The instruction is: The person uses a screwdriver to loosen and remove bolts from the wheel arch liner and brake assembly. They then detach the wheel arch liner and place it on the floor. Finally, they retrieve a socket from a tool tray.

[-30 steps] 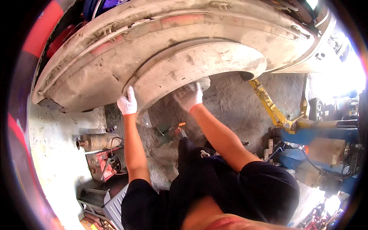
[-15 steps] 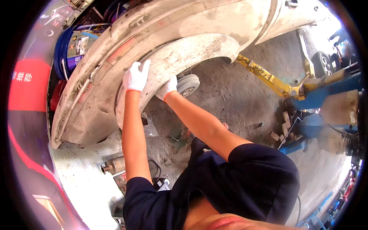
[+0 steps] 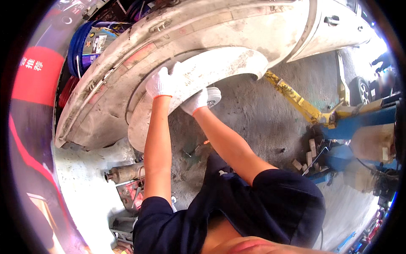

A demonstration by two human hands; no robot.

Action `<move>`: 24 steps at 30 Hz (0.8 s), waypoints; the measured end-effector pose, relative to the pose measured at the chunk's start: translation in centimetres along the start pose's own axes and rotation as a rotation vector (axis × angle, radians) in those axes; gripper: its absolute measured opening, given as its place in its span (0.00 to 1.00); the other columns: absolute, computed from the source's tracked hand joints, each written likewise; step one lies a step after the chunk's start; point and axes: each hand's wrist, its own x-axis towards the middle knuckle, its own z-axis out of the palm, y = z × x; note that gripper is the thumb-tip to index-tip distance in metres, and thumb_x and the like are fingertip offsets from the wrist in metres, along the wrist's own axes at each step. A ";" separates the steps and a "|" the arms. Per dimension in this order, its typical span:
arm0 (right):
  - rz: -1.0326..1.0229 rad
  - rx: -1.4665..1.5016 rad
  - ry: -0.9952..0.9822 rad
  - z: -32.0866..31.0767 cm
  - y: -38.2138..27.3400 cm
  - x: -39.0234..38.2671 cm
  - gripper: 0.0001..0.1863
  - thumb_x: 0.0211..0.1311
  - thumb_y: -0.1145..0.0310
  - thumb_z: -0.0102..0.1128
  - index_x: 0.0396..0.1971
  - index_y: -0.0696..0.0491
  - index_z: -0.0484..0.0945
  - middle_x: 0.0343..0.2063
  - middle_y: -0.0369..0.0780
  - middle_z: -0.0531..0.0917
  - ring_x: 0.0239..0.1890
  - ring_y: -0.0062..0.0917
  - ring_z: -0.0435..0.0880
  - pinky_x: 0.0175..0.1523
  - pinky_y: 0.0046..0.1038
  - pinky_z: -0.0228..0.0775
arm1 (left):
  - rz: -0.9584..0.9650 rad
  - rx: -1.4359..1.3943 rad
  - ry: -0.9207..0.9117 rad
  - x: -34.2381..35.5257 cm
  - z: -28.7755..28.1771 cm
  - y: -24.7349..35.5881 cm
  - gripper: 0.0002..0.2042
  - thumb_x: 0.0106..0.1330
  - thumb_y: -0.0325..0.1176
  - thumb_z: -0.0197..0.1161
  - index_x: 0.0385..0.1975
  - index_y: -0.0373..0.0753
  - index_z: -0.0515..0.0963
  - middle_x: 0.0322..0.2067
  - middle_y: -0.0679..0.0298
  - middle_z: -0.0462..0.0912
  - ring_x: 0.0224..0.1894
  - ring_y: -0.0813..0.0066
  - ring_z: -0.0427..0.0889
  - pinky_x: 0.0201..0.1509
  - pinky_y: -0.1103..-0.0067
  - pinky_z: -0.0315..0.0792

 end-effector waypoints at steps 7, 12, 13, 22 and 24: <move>-0.249 -0.140 -0.160 -3.3 -6.0 4.9 0.36 0.68 0.39 0.30 0.67 0.47 0.59 0.67 0.39 0.64 0.65 0.39 0.65 0.69 0.41 0.56 | -0.003 -0.062 -0.098 -1.0 -0.9 1.1 0.33 0.61 0.69 0.46 0.33 0.42 0.83 0.35 0.48 0.84 0.40 0.49 0.83 0.42 0.62 0.76; 0.166 0.801 -0.325 -4.8 -5.8 3.8 0.37 0.69 0.38 0.30 0.69 0.47 0.56 0.68 0.38 0.62 0.66 0.37 0.63 0.69 0.41 0.56 | -0.037 -0.037 -0.060 -2.7 -1.4 1.4 0.32 0.61 0.69 0.47 0.29 0.42 0.81 0.31 0.48 0.84 0.37 0.50 0.84 0.39 0.60 0.76; -0.069 0.351 -0.198 -3.3 -5.1 2.6 0.37 0.69 0.38 0.30 0.68 0.47 0.56 0.68 0.38 0.61 0.67 0.37 0.62 0.69 0.40 0.55 | -0.044 -0.031 -0.056 -3.9 -1.6 1.6 0.32 0.61 0.68 0.47 0.28 0.41 0.80 0.30 0.48 0.84 0.36 0.50 0.84 0.38 0.60 0.76; 0.758 3.077 -0.263 -3.3 -5.1 -0.9 0.38 0.67 0.39 0.31 0.70 0.47 0.54 0.71 0.41 0.54 0.71 0.37 0.52 0.73 0.39 0.41 | -0.087 0.021 -0.020 -6.5 -1.4 2.1 0.33 0.63 0.68 0.43 0.30 0.41 0.81 0.34 0.49 0.84 0.40 0.50 0.83 0.42 0.61 0.75; 0.663 3.111 -0.268 -4.0 -6.8 -0.7 0.37 0.67 0.40 0.31 0.70 0.47 0.55 0.71 0.41 0.55 0.71 0.37 0.53 0.74 0.39 0.41 | -0.074 0.017 -0.023 -6.1 -1.6 2.2 0.33 0.63 0.68 0.44 0.27 0.40 0.80 0.31 0.49 0.83 0.37 0.49 0.83 0.39 0.59 0.75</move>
